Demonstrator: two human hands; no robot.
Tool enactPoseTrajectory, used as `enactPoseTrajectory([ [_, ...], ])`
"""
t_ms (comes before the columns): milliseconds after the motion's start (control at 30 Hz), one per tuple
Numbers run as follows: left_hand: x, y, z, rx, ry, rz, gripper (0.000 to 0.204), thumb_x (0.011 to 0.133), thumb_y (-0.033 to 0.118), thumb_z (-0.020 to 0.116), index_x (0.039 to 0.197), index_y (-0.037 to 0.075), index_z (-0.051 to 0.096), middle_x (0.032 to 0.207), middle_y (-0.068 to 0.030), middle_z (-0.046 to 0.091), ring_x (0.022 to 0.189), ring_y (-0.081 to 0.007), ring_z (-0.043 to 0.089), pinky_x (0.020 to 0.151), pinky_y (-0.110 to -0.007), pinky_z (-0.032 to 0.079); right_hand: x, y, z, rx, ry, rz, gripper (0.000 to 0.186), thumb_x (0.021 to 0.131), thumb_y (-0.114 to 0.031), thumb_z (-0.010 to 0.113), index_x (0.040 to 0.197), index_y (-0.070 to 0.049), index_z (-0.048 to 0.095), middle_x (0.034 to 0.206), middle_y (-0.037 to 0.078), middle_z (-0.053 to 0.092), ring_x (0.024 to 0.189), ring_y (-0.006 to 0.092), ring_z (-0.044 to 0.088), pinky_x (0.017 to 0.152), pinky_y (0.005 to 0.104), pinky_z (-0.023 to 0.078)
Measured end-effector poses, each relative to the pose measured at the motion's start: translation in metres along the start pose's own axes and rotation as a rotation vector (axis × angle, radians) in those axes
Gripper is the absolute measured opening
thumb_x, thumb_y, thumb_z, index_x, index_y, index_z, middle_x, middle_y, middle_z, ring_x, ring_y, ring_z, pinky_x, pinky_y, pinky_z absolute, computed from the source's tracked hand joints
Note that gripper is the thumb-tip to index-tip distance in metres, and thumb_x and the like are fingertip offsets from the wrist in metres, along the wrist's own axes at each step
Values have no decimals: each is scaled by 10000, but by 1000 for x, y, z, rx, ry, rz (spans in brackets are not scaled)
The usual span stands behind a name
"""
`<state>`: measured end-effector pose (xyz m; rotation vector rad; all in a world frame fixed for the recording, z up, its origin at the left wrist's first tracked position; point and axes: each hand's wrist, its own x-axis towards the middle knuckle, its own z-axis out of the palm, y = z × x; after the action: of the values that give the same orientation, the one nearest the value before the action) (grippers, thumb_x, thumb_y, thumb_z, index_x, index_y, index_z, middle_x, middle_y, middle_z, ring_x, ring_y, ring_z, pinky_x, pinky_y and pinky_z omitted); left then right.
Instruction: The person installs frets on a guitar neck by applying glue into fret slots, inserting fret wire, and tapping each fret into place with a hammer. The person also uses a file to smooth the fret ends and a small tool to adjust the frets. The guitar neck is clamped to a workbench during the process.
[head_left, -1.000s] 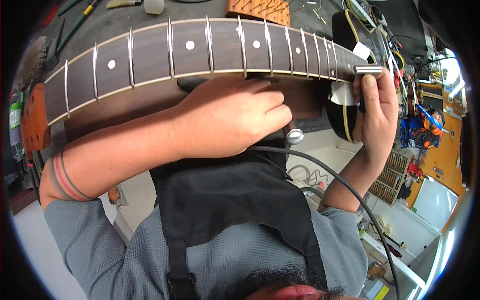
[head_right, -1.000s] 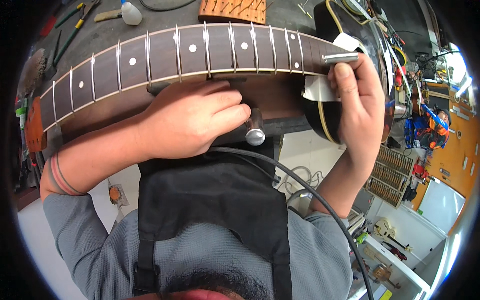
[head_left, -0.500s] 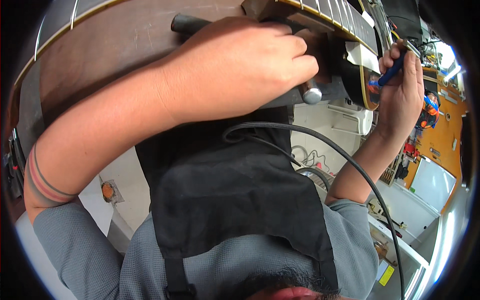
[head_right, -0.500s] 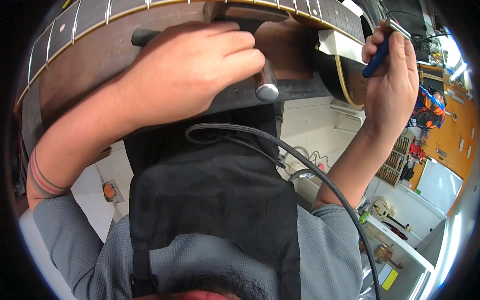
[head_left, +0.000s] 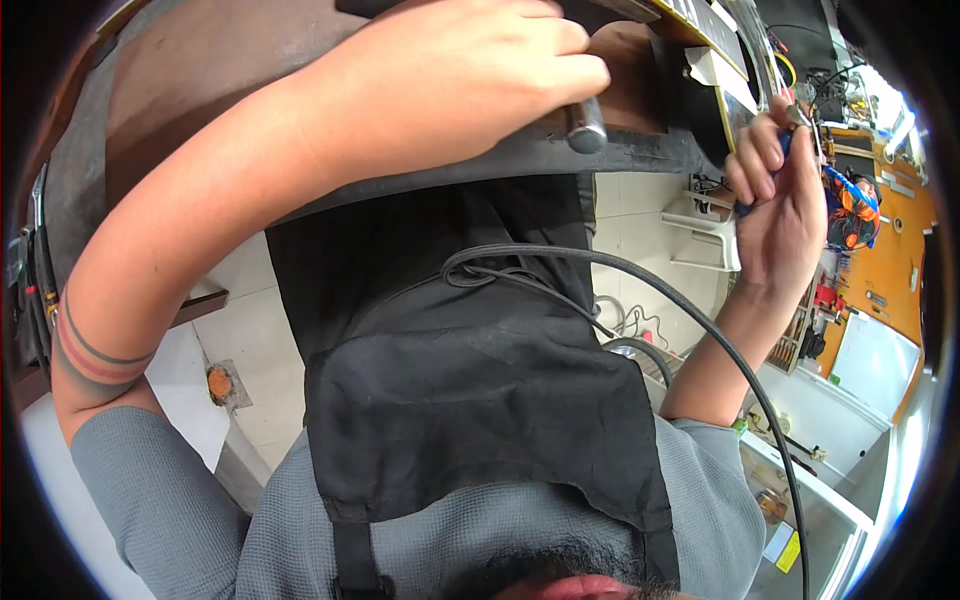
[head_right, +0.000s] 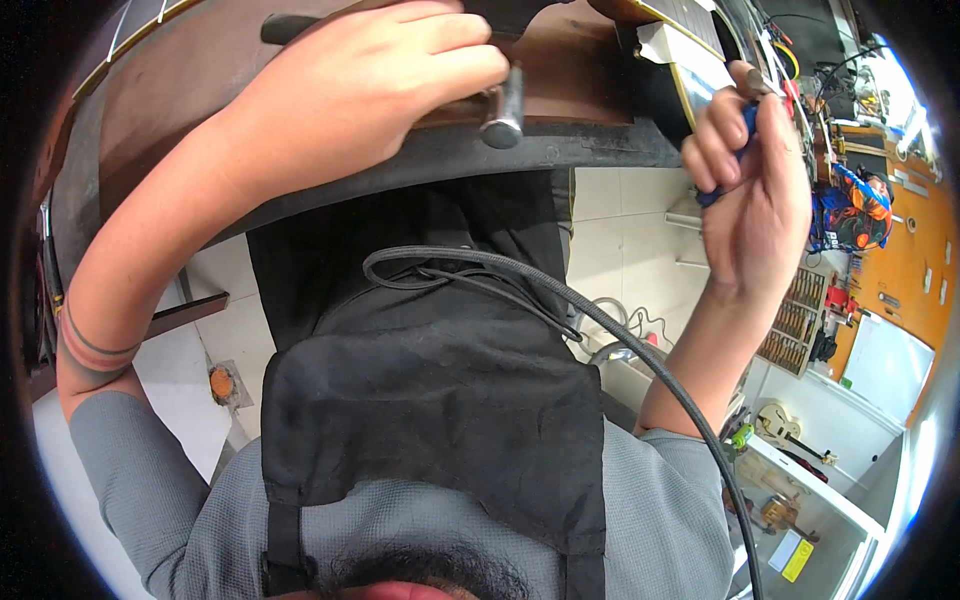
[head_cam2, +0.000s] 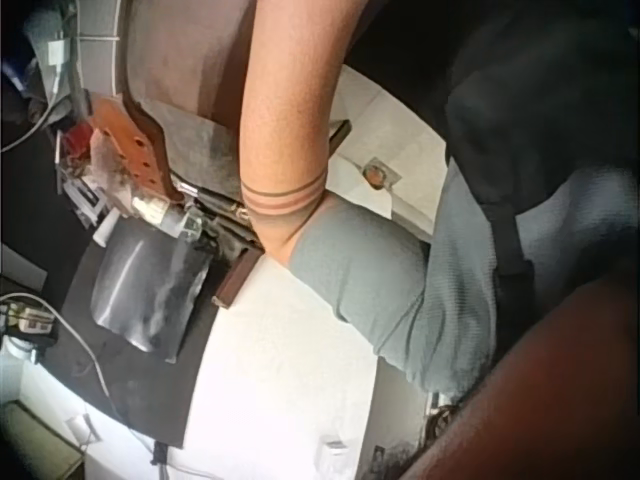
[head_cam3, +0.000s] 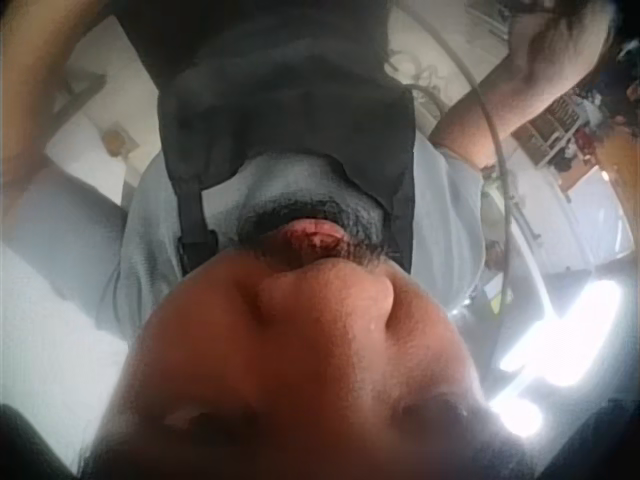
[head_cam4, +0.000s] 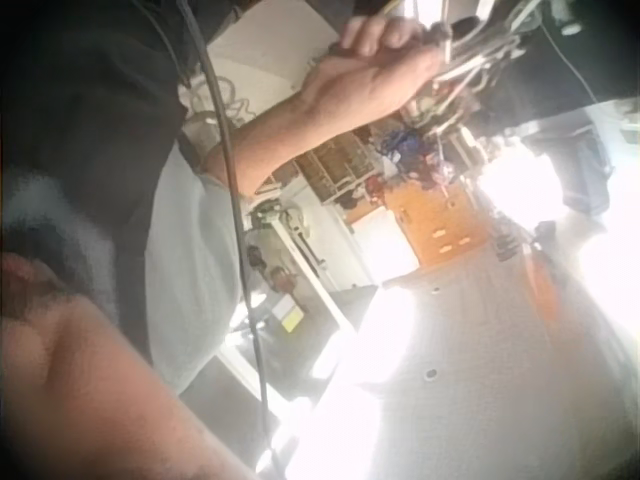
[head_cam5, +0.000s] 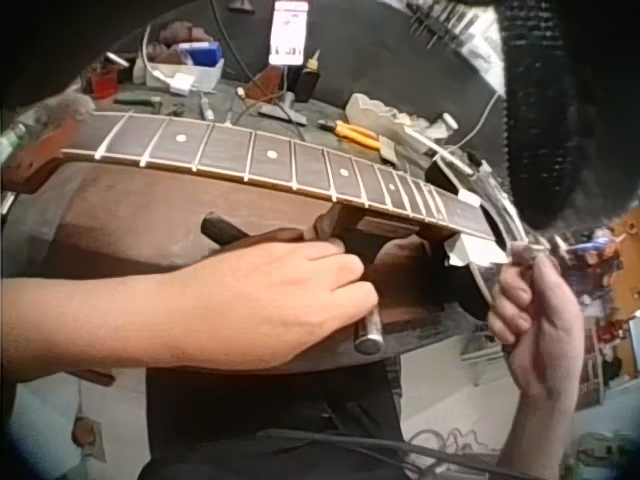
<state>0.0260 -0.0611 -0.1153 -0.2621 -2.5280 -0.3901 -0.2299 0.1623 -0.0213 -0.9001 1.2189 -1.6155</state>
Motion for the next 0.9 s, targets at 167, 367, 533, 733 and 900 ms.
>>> enactPoseTrajectory([
  [167,-22,13,-21,145,26,-226,340,927,-47,673,1250,53,701,1183,-146,704,1162,-376,704,998,-483,572,-10,7,19,539,-139,269,458,1279,-278,372,1601,39,451,938,9,447,699,95,423,601,282,406],
  [367,-36,16,-39,208,43,-287,281,935,-63,677,1198,37,684,1106,-152,693,1091,-385,675,973,-468,521,-11,11,23,682,-208,361,426,1283,-306,355,1610,-36,397,937,13,459,665,91,431,583,286,442],
  [533,-38,18,-48,223,-23,-419,234,941,-41,708,1170,5,708,1078,-171,688,1083,-405,660,982,-491,501,-8,22,24,167,-176,355,455,1177,-363,643,1501,-58,551,833,-43,427,606,26,312,498,229,290],
  [733,-27,24,-47,250,-18,-566,228,949,-41,735,1173,-3,753,1145,-182,720,1128,-428,667,1022,-511,521,5,46,40,-680,-330,226,430,1006,-308,868,1332,-109,669,903,87,722,807,195,728,735,346,587],
  [900,-24,27,-43,301,-67,-666,237,954,-38,758,1184,11,783,1162,-160,739,1104,-396,695,982,-479,540,37,74,34,-855,-395,-232,521,973,-372,867,1363,-104,648,907,131,790,838,344,799,719,487,607],
])
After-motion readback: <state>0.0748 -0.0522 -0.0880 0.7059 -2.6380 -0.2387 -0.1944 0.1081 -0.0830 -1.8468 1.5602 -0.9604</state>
